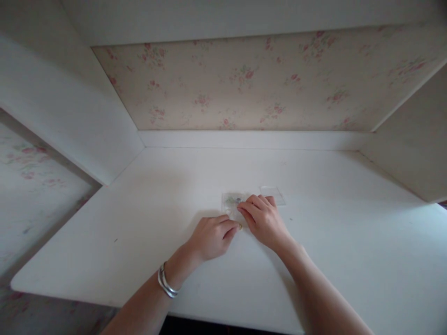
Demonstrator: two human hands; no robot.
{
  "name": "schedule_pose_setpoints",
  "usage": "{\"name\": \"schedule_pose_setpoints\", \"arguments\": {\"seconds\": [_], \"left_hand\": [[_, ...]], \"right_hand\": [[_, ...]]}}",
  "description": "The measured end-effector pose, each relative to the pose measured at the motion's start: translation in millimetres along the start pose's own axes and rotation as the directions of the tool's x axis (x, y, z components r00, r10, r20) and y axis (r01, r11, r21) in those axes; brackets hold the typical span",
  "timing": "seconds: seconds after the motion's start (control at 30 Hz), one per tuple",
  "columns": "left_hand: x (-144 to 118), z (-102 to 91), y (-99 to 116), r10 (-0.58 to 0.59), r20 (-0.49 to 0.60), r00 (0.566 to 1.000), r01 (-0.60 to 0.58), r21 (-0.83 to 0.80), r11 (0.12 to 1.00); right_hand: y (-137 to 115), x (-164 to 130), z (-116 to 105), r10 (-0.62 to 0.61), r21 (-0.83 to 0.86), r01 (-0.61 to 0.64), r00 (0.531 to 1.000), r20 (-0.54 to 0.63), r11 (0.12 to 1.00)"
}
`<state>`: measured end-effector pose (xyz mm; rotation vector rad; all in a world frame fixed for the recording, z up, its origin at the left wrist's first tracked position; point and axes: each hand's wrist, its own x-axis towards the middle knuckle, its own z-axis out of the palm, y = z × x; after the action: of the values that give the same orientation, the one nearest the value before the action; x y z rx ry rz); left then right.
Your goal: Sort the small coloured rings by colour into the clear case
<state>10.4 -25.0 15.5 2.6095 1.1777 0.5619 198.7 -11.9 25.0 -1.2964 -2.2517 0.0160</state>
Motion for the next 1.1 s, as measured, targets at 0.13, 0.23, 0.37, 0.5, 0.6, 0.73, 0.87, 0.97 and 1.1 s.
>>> {"name": "schedule_pose_setpoints", "arguments": {"seconds": [0.13, 0.23, 0.37, 0.5, 0.6, 0.73, 0.87, 0.97, 1.1], "left_hand": [[0, 3.0, 1, -0.026, 0.041, 0.999, 0.025, 0.022, 0.999], [0, 3.7, 0, -0.042, 0.074, 0.996, 0.040, 0.021, 0.999], [0, 3.9, -1, -0.030, 0.103, 0.994, 0.027, 0.027, 0.999], [1, 5.8, -3, -0.024, 0.095, 0.995, 0.022, 0.027, 0.999], [0, 8.0, -5, -0.025, 0.083, 0.996, 0.023, 0.030, 0.999], [0, 9.1, -6, -0.011, 0.033, 0.999, 0.012, -0.018, 1.000], [1, 8.6, -7, -0.015, -0.052, 0.999, 0.010, -0.100, 0.995], [2, 8.1, -9, -0.067, -0.138, 0.988, 0.047, -0.146, 0.988], [4, 6.3, -12, -0.151, -0.221, 0.963, 0.106, -0.203, 0.973]], "right_hand": [[-4, 3, 9, -0.007, -0.040, 0.006, 1.000, -0.008, 0.999], [-6, 5, 12, -0.013, -0.069, 0.012, 1.000, -0.008, 0.998], [-1, 4, 10, 0.067, -0.028, -0.071, 0.991, -0.118, 0.997], [6, 3, 11, 0.150, 0.031, -0.147, 0.963, -0.225, 0.989], [8, 2, 13, 0.152, 0.030, -0.149, 0.962, -0.229, 0.988], [6, 1, 14, 0.146, 0.017, -0.146, 0.968, -0.202, 0.989], [5, 1, 12, 0.171, 0.054, -0.164, 0.972, -0.161, 0.985], [6, 1, 8, 0.170, 0.095, -0.161, 0.980, -0.099, 0.982], [6, 1, 0, 0.103, 0.133, -0.104, 0.995, 0.010, 0.986]]}}
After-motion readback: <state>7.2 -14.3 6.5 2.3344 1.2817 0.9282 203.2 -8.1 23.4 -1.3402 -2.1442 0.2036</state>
